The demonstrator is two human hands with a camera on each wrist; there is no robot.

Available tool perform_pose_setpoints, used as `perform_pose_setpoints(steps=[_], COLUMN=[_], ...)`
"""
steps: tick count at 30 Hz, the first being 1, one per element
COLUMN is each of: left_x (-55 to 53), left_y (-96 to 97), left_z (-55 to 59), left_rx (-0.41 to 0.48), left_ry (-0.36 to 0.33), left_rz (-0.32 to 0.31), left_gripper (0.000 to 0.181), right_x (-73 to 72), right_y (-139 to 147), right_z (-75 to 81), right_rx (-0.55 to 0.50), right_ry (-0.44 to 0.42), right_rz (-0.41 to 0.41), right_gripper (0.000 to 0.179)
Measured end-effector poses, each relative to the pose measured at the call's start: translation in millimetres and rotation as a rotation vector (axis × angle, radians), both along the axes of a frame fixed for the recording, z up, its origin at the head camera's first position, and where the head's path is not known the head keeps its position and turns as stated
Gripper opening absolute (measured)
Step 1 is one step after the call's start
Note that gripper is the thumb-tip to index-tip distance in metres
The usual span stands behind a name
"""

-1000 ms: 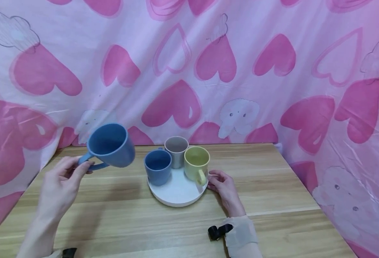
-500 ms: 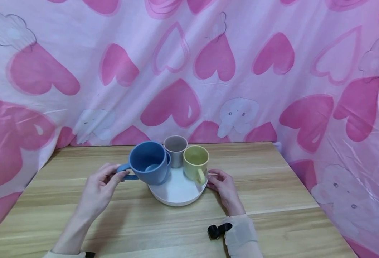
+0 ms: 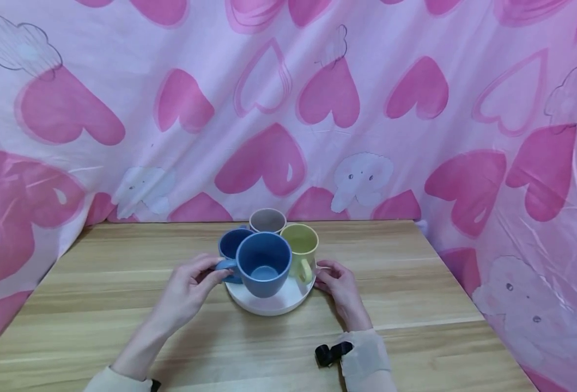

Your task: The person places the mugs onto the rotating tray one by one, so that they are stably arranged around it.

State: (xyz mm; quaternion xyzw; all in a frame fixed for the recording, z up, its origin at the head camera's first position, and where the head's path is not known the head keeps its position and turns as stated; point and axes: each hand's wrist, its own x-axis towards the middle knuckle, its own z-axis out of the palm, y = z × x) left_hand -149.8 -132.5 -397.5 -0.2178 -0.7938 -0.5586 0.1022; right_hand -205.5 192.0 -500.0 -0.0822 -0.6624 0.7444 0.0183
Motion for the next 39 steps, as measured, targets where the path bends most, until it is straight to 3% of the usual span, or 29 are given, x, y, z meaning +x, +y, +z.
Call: perform_pose_setpoints(steps=[10, 18, 22, 30, 39], left_x=[-17.6, -22.4, -23.2, -23.7, -24.7], left_y=[17.7, 21.6, 23.7, 28.9, 26.5], left_z=[-21.5, -36.3, -38.6, -37.3, -37.1], left_rx=[-0.044, -0.117, -0.133, -0.163, -0.146], left_ry=[-0.033, -0.072, -0.086, -0.182, -0.249], left_rz=[-0.052, -0.03, -0.034, -0.05, -0.073], left_gripper=[0.012, 0.01, 0.01, 0.011, 0.013], right_x=[1.5, 2.1, 1.5, 0.2, -0.2], right_y=[1, 2, 2, 3, 2], right_z=[-1.2, 1.1, 0.1, 0.0, 0.9], right_rx=[-0.037, -0.033, -0.036, -0.03, -0.028], right_ry=[0.003, 0.019, 0.023, 0.018, 0.013], right_rz=[0.0, 0.009, 0.006, 0.005, 0.005], right_gripper=[0.029, 0.031, 0.03, 0.03, 0.03])
